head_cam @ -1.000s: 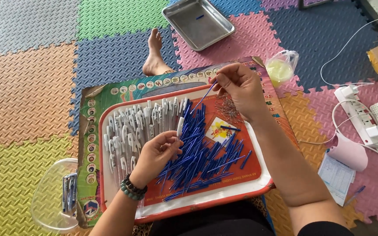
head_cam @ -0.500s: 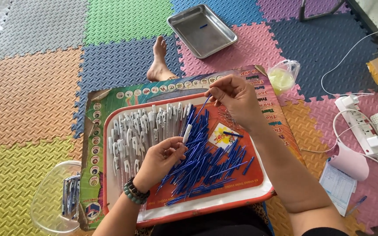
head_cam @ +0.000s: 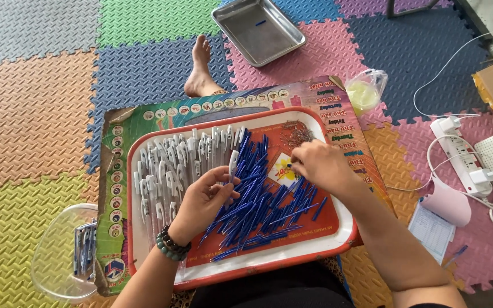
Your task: Assembling ballpoint pens by inserting refills into barrels and attaching caps on a tray.
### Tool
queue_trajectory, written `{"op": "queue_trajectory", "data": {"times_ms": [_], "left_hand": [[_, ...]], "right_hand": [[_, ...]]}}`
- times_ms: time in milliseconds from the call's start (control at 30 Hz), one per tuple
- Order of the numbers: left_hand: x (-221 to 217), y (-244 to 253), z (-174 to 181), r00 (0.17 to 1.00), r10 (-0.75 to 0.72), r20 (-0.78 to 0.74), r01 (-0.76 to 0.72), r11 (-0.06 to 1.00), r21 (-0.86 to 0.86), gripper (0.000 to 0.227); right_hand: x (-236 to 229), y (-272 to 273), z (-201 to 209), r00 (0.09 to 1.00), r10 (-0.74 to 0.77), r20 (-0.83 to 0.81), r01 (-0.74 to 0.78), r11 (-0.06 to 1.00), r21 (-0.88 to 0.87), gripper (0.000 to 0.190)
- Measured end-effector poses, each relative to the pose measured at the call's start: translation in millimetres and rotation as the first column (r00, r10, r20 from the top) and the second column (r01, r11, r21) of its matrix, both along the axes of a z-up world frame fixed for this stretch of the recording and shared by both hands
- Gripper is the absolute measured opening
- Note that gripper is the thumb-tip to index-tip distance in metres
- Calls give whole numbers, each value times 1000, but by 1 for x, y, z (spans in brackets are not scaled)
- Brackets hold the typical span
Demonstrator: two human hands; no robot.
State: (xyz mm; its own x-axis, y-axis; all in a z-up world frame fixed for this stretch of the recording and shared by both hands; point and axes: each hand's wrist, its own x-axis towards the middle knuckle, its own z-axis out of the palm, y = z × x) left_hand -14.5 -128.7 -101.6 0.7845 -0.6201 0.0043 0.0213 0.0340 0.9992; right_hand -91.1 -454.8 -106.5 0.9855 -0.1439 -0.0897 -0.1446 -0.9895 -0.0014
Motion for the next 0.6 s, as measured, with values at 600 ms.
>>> {"op": "queue_trajectory", "data": {"times_ms": [600], "left_hand": [[1, 2, -3, 994, -104, 25, 103, 994, 39, 44]], "right_hand": [[36, 76, 100, 887, -296, 354, -262, 309, 914, 29]]}}
